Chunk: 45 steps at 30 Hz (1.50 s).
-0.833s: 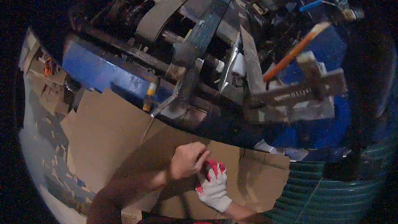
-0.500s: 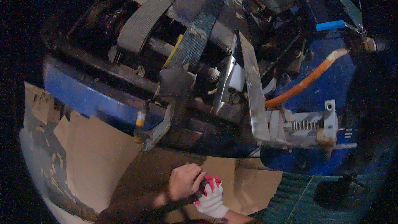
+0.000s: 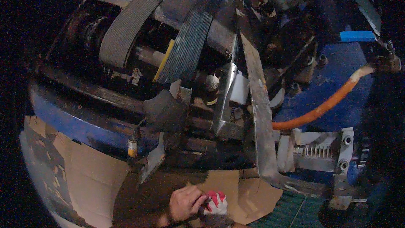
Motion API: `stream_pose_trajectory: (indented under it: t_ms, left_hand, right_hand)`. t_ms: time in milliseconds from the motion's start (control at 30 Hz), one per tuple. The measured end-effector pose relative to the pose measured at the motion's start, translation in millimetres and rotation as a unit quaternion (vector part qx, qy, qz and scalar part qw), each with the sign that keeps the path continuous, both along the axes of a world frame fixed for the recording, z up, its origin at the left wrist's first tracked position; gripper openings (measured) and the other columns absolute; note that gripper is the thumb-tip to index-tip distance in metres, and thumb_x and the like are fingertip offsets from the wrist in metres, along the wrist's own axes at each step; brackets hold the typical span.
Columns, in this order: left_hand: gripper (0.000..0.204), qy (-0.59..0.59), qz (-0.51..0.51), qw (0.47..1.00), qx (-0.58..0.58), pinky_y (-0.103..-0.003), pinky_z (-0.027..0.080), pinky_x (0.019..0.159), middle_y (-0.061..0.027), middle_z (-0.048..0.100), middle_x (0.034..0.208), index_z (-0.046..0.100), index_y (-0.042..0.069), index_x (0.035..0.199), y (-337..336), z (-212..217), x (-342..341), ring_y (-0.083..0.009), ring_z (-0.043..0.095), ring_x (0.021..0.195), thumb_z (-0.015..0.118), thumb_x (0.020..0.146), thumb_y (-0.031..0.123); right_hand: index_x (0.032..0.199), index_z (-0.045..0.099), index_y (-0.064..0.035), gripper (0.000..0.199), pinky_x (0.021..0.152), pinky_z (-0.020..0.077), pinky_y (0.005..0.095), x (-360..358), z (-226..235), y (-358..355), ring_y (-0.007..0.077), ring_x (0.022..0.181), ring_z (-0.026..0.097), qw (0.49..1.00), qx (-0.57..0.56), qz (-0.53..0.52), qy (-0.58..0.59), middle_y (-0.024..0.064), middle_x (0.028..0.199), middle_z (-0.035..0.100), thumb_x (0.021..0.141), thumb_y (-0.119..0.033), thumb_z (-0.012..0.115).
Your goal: The person repeatedly picks up flat cardboard sheets, folds them into box shapes, and places them into a blue machine that appears to seal or staple the edges. The person handles each box individually, aligning it on the machine before feeding it through. Finished boxes are stacked nearby.
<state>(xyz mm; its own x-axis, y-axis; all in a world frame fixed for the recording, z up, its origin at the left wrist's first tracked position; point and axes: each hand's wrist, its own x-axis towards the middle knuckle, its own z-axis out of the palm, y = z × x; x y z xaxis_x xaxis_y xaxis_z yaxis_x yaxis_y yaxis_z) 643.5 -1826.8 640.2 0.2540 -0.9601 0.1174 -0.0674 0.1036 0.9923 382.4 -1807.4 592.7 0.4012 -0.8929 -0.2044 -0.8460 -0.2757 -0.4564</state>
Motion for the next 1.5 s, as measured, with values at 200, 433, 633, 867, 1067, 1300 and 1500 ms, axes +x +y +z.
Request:
stream_pose_trajectory:
  t_ms: [200, 433, 633, 867, 1067, 1300, 1500]
  left_hand:
    - [0.012, 0.028, -0.015, 0.999, 0.007, -0.039, 0.05, 0.067, -0.0119, 0.056, 0.078, 0.058, 0.006, 0.082, 3.2, -2.6, -0.4, -0.0312, 0.059, 0.072, 0.065, 0.085, 0.016]
    - [0.013, 0.135, -0.036, 0.99, -0.027, -0.04, 0.048, 0.07, -0.0127, 0.056, 0.084, 0.058, 0.005, 0.092, 7.4, -15.0, -11.4, -0.0334, 0.058, 0.078, 0.063, 0.085, 0.015]
    - [0.026, 0.223, -0.043, 0.973, -0.042, -0.036, 0.032, 0.06, -0.0081, 0.033, 0.071, 0.04, 0.005, 0.072, 3.5, -11.7, -12.3, -0.0256, 0.037, 0.064, 0.048, 0.093, 0.016]
    - [0.021, 0.192, -0.096, 0.977, 0.015, -0.04, 0.046, 0.073, -0.0145, 0.055, 0.091, 0.057, 0.006, 0.099, 6.5, -4.0, 8.4, -0.0362, 0.057, 0.084, 0.06, 0.081, 0.016]
    - [0.032, 0.189, -0.112, 0.976, -0.001, -0.041, 0.045, 0.074, -0.0161, 0.055, 0.095, 0.057, 0.006, 0.104, 13.5, -9.1, 7.9, -0.0382, 0.056, 0.087, 0.06, 0.076, 0.022]
    - [0.019, 0.006, -0.093, 0.995, -0.018, -0.039, 0.05, 0.061, -0.0118, 0.059, 0.082, 0.059, 0.008, 0.09, 9.9, -12.5, -2.7, -0.0304, 0.061, 0.074, 0.064, 0.082, 0.025]
    - [0.02, -0.127, -0.067, 0.989, -0.032, -0.039, 0.05, 0.048, -0.0082, 0.063, 0.07, 0.062, 0.01, 0.082, 7.1, -7.1, -4.8, -0.0275, 0.063, 0.061, 0.064, 0.085, 0.03]
  right_hand:
    - [0.128, 0.051, -0.0123, 0.047, 0.077, 0.047, 0.0468, -17.5, -34.5, 17.1, 0.0264, 0.078, 0.054, 0.984, 0.039, -0.157, -0.071, 0.0088, 0.113, 0.056, 0.098, -0.046, 0.039]
    - [0.126, 0.051, -0.0115, 0.046, 0.077, 0.0463, 0.049, 28.2, 19.8, -5.5, 0.0264, 0.081, 0.054, 0.998, -0.012, 0.049, 0.047, 0.0096, 0.115, 0.056, 0.096, -0.045, 0.043]
    - [0.125, 0.051, -0.0108, 0.046, 0.078, 0.0457, 0.051, 45.9, 38.0, -11.2, 0.0265, 0.083, 0.054, 0.99, -0.027, 0.117, 0.074, 0.0102, 0.115, 0.056, 0.094, -0.045, 0.047]
    - [0.123, 0.052, -0.01, 0.046, 0.078, 0.045, 0.0532, 47.6, 47.8, -9.2, 0.0265, 0.086, 0.054, 0.984, -0.039, 0.151, 0.09, 0.011, 0.117, 0.056, 0.092, -0.044, 0.051]
    - [0.121, 0.052, -0.0094, 0.046, 0.078, 0.0444, 0.0551, 53.0, 53.4, -10.4, 0.0265, 0.089, 0.055, 0.979, -0.049, 0.174, 0.097, 0.0117, 0.117, 0.055, 0.09, -0.043, 0.055]
    - [0.119, 0.052, -0.0086, 0.047, 0.079, 0.0437, 0.0574, 60.5, 60.1, -16.6, 0.0266, 0.091, 0.055, 0.97, -0.075, 0.199, 0.114, 0.0125, 0.119, 0.055, 0.087, -0.043, 0.059]
    - [0.117, 0.052, -0.0079, 0.048, 0.079, 0.043, 0.0593, 74.4, 66.1, -29.5, 0.0266, 0.094, 0.055, 0.953, -0.121, 0.239, 0.141, 0.0132, 0.119, 0.055, 0.085, -0.042, 0.063]
